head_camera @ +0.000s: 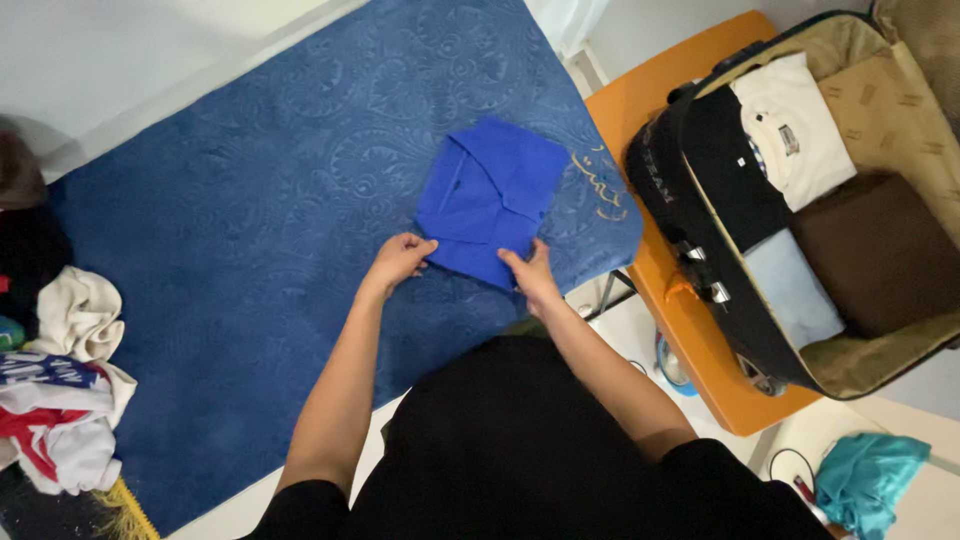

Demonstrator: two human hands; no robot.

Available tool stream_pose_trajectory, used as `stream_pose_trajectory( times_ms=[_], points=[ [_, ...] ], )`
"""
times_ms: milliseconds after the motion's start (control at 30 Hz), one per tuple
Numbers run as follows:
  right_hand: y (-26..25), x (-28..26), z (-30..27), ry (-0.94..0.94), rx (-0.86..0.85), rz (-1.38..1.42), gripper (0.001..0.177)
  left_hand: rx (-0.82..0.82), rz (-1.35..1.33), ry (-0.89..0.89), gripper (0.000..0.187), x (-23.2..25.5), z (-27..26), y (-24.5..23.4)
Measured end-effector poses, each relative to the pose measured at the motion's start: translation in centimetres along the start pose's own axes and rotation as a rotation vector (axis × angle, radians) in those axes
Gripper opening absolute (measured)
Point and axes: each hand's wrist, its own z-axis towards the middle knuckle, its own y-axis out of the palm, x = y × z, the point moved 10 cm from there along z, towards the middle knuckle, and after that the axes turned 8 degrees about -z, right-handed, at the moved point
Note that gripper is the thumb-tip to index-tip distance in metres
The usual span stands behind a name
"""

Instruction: The person puts a folded blue shirt into a suitcase, then spreads out a pair of black pants on a blue mat, smoothing and folding them before placing them in the suitcase.

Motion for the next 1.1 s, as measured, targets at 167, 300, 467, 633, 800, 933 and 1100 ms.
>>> stream_pose_trajectory(
  times_ms=[167,300,467,633,800,933,1100],
  points=[
    [-2.9,1.8,2.6,-0.149,-0.122,-0.093,0.085,-0.204,-0.008,-0.052,0.042,4.1,-7.2,4.7],
    [-12.9,3.4,2.9,0.081,-0.004,-0.169,0.091,-0.669,0.338,-0.271,0.041,3.8,-11.3,9.7],
    [-20.9,5.7,6.4,-0.049,0.117,0.288,0.059,-0.491,0.127,0.163,0.033,10.1,-2.5,9.6],
    [-18.8,8.5,4.7,-0.003,0.209,0.391,0.049,0.012,0.310,0.719,0.027,18.6,5.7,10.2],
    [-17.2,7.9,2.0,-0.083,0.227,0.310,0.050,0.041,0.664,0.363,0.055,17.8,12.2,12.9],
    [-17.7,7.3,1.3,-0.119,0.247,0.299,0.048,-0.048,0.773,0.229,0.066,15.8,16.0,13.8],
    [-19.9,5.0,0.2,-0.271,0.412,0.076,0.040,-0.307,0.424,0.067,0.058,14.2,15.3,14.0]
  ],
)
